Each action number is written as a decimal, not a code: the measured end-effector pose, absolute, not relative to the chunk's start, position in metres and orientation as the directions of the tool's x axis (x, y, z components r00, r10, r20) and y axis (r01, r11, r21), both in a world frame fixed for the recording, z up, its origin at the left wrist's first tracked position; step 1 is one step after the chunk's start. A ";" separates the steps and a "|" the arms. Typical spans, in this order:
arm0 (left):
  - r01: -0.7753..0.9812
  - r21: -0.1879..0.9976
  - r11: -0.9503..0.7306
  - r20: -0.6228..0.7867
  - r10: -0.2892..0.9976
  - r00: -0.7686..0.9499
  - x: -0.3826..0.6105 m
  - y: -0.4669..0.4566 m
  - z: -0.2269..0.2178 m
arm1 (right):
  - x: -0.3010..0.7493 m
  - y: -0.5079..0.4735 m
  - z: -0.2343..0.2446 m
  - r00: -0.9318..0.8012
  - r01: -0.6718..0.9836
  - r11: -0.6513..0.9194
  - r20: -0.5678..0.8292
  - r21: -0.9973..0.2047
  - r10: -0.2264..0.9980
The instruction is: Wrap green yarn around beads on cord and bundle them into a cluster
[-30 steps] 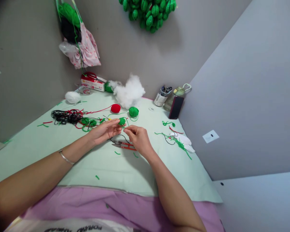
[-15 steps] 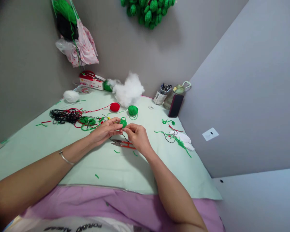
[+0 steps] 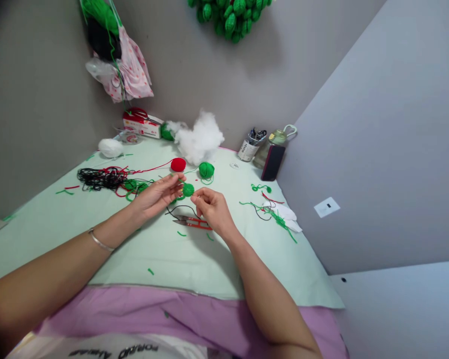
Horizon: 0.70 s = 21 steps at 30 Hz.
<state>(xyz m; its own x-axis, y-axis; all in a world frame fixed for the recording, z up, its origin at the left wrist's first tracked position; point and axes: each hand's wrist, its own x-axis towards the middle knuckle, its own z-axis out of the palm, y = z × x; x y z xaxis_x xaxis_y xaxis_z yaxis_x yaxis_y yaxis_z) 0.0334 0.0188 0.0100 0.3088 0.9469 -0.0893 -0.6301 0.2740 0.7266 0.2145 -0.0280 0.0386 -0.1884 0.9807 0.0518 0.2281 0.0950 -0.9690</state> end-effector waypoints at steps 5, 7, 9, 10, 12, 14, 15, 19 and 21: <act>-0.743 0.610 0.276 -0.121 0.959 0.257 0.030 0.020 0.019 | 0.217 -0.025 0.033 -0.126 0.213 0.131 0.106 -0.968 0.986; -0.732 0.624 0.273 -0.096 0.957 0.275 0.030 0.019 0.020 | 0.217 -0.024 0.031 -0.110 0.203 0.146 0.126 -0.968 0.986; -0.688 0.686 0.234 -0.043 0.958 0.283 0.030 0.017 0.019 | 0.216 -0.024 0.030 -0.093 0.191 0.172 0.156 -0.967 0.983; -0.652 0.729 0.211 -0.015 0.956 0.293 0.030 0.016 0.018 | 0.216 -0.024 0.030 -0.085 0.185 0.180 0.167 -0.966 0.982; -0.557 0.809 0.185 0.022 0.939 0.343 0.031 0.014 0.016 | 0.216 -0.025 0.031 -0.080 0.179 0.177 0.165 -0.968 0.983; -0.470 0.864 0.184 0.031 0.911 0.412 0.032 0.013 0.015 | 0.217 -0.025 0.033 -0.097 0.186 0.154 0.138 -0.970 0.986; -0.442 0.878 0.183 0.034 0.898 0.440 0.032 0.013 0.014 | 0.217 -0.025 0.033 -0.111 0.189 0.145 0.126 -0.971 0.986; -0.456 0.874 0.167 0.066 0.889 0.453 0.033 0.015 0.012 | 0.221 -0.025 0.036 -0.155 0.172 0.136 0.110 -0.976 0.982; -0.474 0.865 0.166 0.064 0.899 0.433 0.033 0.017 0.011 | 0.225 -0.025 0.039 -0.177 0.181 0.135 0.103 -0.974 0.979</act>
<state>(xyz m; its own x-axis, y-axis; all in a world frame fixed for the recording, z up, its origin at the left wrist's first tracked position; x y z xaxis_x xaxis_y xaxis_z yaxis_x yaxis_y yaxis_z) 0.0330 0.0166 0.0106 0.4329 0.8992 0.0640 -0.4735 0.1664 0.8649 0.2247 -0.0246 0.0387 -0.1767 0.9789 0.1026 0.1810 0.1347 -0.9742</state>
